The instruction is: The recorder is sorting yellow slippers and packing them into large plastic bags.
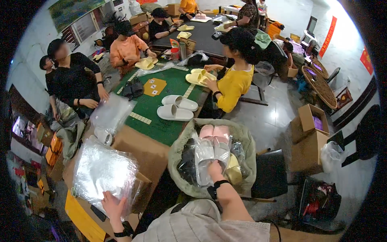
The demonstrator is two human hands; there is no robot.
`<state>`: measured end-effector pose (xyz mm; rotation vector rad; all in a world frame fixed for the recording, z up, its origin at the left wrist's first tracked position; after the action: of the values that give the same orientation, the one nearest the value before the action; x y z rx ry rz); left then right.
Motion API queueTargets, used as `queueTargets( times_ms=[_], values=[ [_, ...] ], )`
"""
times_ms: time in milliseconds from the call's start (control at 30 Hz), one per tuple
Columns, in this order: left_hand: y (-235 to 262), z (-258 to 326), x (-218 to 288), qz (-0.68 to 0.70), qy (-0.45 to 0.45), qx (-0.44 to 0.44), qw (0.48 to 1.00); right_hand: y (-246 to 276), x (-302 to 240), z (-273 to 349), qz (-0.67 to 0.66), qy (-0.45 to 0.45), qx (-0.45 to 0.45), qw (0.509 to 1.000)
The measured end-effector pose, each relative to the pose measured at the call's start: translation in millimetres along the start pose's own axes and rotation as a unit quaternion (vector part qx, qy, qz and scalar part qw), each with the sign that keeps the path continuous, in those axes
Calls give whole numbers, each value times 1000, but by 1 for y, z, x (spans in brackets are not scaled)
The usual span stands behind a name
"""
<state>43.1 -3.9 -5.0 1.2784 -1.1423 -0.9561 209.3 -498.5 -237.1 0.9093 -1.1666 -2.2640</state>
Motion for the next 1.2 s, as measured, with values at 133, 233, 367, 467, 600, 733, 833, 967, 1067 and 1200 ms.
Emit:
queueTargets(
  times_ms=[133, 233, 367, 467, 600, 733, 833, 967, 1067, 1200],
  values=[
    [-1, -5, -2, -10, 11, -45, 999, 24, 9, -16, -28, 33, -41, 998],
    [5, 1, -2, -12, 43, -43, 998, 81, -17, 13, 134, 120, -196, 964],
    [6, -1, -1, -16, 64, -55, 996, 151, -79, 38, 270, 216, -73, 935],
    [7, -7, 4, 8, 58, -55, 997, 159, -141, 17, 64, 264, -7, 962],
    [8, -12, 10, 2, 64, -55, 996, 111, -223, -60, -13, 318, -8, 948],
    [11, -7, 4, -26, 39, -73, 996, 46, -292, -108, -81, 375, -2, 924],
    [3, -3, -3, -43, 28, -58, 997, 3, -333, -152, -42, 337, -61, 938],
    [0, -17, 8, -14, 31, -63, 997, -51, -344, -202, -154, 272, -200, 928],
    [12, -12, 11, -22, 74, -94, 993, -83, -364, -158, -140, 254, -274, 917],
    [17, -10, 15, -30, 96, -96, 990, -108, -357, -76, -72, 353, -286, 888]
  ],
)
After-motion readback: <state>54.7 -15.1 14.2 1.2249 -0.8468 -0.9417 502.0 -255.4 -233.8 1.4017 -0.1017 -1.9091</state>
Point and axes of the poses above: each hand's wrist, its own z-axis away from the middle knuckle, its own y-axis out of the back of the hand, x = y × z, the point moved 1 cm from there along -z, towards the middle knuckle, and after that the axes turned 14 degrees about -y, right-handed, at the moved point
